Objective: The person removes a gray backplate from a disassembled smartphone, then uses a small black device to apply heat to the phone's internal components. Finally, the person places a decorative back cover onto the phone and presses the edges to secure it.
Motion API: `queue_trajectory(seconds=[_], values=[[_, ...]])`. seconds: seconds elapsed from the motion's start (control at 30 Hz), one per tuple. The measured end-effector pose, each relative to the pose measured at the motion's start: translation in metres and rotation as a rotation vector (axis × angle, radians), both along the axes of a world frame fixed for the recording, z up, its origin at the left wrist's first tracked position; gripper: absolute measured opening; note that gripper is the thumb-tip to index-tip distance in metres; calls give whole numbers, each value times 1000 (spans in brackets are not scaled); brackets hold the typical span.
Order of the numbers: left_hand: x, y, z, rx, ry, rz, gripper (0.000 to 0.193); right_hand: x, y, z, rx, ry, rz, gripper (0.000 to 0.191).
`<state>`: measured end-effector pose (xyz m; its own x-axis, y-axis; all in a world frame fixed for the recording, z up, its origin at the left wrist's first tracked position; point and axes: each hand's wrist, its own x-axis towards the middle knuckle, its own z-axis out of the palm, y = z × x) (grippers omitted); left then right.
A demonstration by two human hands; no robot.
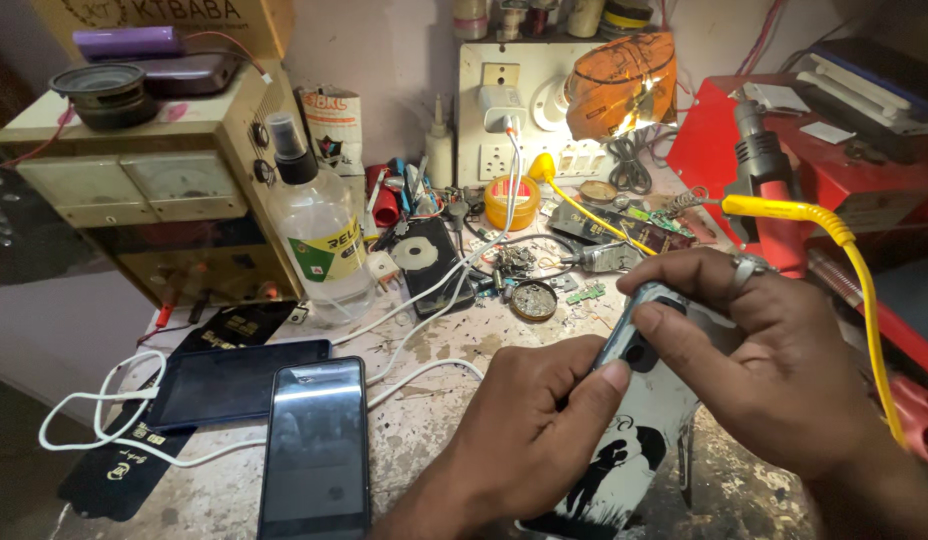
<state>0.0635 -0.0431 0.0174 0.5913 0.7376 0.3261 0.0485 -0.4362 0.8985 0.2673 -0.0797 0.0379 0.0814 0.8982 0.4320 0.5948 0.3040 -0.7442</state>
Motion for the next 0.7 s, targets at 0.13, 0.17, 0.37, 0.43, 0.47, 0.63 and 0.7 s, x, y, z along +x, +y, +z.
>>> queue_trajectory(seconds=[0.13,0.17,0.37,0.43,0.47,0.63,0.7], values=[[-3,0,5,2,30,-2,29,7,3,-5,-109,200,79,28],[-3,0,7,8,45,1,30,10,3,-6,-135,191,105,30],[-8,-13,18,80,36,-5,20,23,-5,-13,-119,295,270,27],[-11,-15,20,108,27,0,19,24,-7,-15,-100,361,292,26],[-10,-15,21,122,21,2,19,25,-6,-15,-91,378,310,26],[-7,-14,22,176,48,54,22,23,-2,-17,-31,437,290,25],[-6,-14,22,159,69,71,23,23,-1,-18,-11,492,319,27]])
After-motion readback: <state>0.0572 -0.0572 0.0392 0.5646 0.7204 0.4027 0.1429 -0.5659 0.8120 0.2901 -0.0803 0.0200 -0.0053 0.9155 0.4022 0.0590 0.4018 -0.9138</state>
